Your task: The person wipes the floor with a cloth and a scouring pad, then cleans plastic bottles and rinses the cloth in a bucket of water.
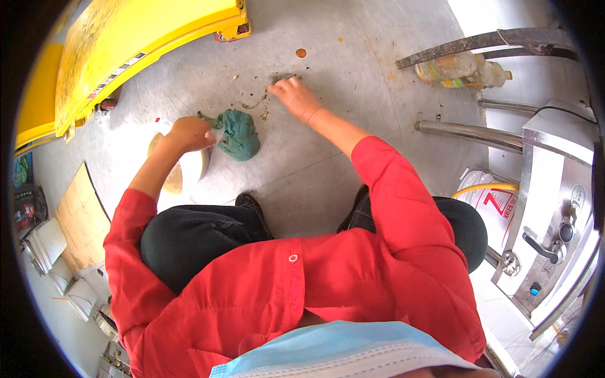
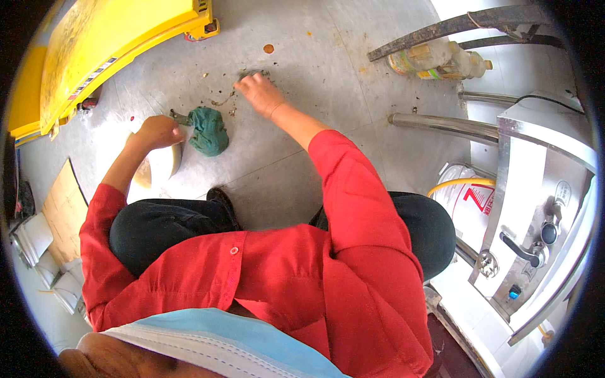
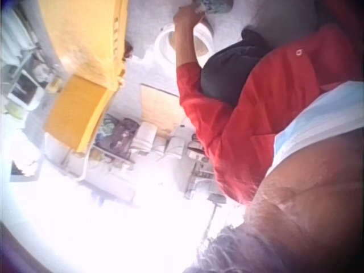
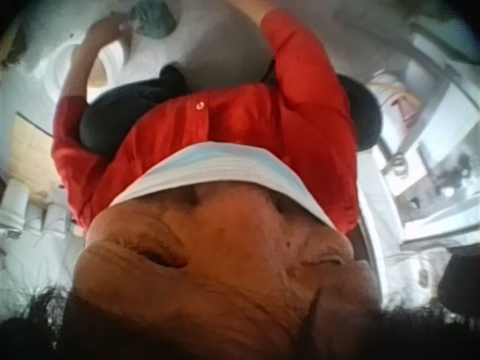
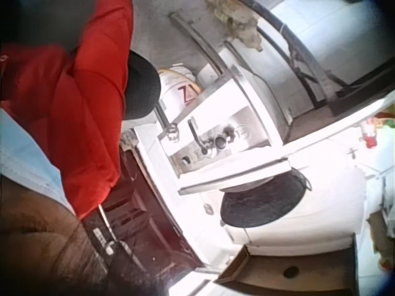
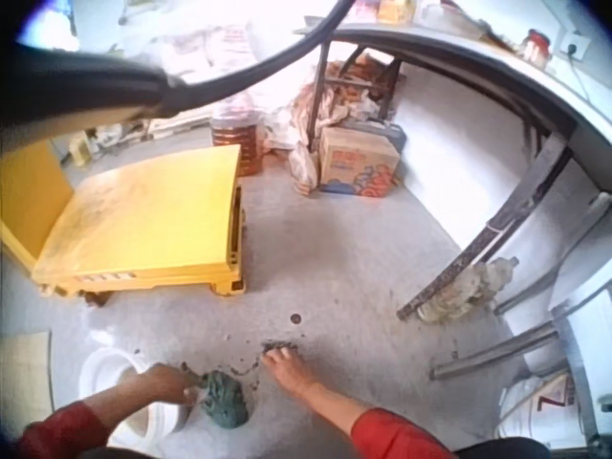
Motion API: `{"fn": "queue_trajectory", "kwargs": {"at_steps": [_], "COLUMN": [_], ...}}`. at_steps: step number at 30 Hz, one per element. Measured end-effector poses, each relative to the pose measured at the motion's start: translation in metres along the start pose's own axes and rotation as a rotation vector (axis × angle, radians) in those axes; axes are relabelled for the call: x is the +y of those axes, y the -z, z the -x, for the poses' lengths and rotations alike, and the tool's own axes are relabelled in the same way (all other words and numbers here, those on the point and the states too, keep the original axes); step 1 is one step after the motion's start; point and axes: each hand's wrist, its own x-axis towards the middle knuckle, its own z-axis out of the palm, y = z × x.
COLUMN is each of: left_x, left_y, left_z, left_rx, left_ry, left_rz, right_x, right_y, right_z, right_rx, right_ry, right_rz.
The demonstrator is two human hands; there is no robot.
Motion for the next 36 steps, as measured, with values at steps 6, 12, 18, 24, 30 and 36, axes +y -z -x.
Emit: {"fn": "queue_trajectory", "kwargs": {"at_steps": [6,12,18,24,30,36], "left_x": [-0.009,-0.038,-0.061,-0.054,-0.022,0.03], "left_y": [-0.001,-0.01,-0.018,-0.011,0.048,0.09], "left_z": [0.011,0.006,0.0,0.017,0.034,0.036], "left_rx": [0.01,0.012,-0.02,0.077,0.181,0.268], "left_ry": [0.081,0.163,0.23,0.147,0.05,-0.104], "left_rz": [0.028,0.024,0.067,0.112,0.195,0.271], "right_x": [-0.056,0.012,0.183,0.238,0.274,0.276], "right_y": [-0.024,0.096,0.195,0.256,0.254,0.261], "right_z": [0.037,0.055,0.141,0.134,0.131,0.131], "right_rx": [-0.248,-0.478,0.063,0.761,0.792,0.911], "right_ry": [0.1,-0.099,-1.033,-1.514,-1.44,-1.444], "right_rz": [-0.111,-0.107,-0.165,-0.807,-1.199,-1.179]}}
